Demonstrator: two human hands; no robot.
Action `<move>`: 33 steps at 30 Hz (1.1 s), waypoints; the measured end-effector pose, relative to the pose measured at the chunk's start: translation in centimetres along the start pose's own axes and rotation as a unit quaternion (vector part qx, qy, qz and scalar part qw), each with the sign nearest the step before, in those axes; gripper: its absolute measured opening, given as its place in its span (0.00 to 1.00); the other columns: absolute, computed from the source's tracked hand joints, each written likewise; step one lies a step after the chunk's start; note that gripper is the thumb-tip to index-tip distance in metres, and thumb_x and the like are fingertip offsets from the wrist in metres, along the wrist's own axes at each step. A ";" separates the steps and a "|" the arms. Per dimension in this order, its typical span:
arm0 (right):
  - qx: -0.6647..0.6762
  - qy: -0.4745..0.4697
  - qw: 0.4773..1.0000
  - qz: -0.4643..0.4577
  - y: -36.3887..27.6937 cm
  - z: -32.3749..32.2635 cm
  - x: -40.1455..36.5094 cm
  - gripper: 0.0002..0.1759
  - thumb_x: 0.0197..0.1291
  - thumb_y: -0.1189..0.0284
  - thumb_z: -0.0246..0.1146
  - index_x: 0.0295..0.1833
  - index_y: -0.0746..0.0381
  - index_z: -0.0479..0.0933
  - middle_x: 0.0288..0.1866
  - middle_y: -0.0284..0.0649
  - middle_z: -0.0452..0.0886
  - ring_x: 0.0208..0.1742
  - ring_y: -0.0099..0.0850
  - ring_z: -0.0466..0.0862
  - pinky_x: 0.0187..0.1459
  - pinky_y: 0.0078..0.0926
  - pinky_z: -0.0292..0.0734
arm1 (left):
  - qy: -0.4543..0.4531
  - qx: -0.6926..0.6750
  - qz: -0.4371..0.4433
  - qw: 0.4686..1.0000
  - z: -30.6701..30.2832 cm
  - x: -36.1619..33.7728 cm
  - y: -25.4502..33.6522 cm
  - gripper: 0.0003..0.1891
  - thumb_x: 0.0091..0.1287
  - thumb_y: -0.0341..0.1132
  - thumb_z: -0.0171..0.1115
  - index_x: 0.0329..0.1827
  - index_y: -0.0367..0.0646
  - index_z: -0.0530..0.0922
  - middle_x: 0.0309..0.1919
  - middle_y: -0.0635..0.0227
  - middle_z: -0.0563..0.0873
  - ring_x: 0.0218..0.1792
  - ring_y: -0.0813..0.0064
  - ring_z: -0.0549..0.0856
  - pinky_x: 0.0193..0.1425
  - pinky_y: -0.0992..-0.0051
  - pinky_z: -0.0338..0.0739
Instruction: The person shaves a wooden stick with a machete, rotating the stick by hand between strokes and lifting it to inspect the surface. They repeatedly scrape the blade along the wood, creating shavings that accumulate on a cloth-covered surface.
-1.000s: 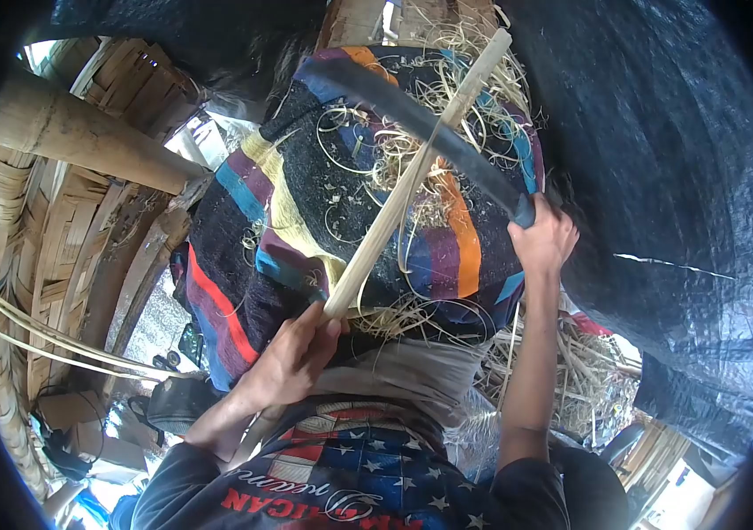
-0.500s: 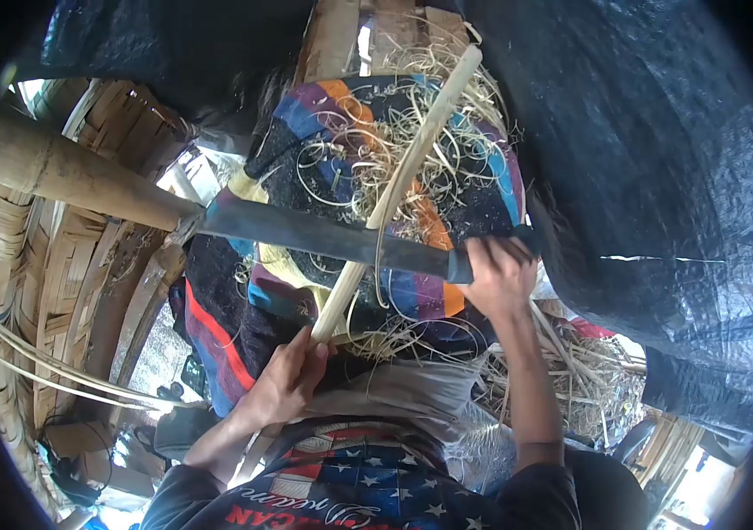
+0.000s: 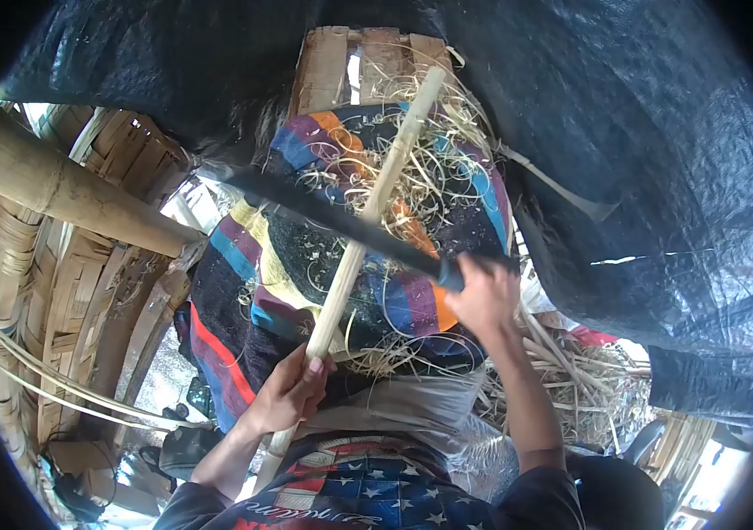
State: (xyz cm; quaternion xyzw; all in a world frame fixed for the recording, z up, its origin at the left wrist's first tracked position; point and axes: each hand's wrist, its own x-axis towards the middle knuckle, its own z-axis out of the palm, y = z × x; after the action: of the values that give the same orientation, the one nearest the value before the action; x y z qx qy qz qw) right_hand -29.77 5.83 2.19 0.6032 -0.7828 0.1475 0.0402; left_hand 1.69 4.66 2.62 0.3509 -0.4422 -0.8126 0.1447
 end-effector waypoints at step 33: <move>0.096 0.062 0.989 -0.092 -1.2 3.0 -3.7 0.11 0.43 0.69 0.73 0.30 0.60 0.78 0.23 0.41 0.81 0.24 0.42 0.82 0.32 0.39 0.76 | -0.038 -0.117 0.013 0.992 -1.1 1.7 0.7 0.17 0.82 0.49 0.44 0.54 0.45 0.69 0.24 0.79 0.62 0.15 0.89 0.59 0.16 0.84 0.54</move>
State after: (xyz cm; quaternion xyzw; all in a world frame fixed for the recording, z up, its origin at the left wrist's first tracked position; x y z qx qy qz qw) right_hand -27.28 8.12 -1.33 0.6636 -0.7018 0.2553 0.0442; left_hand 1.19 2.60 2.02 0.2949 -0.3538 -0.8695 0.1784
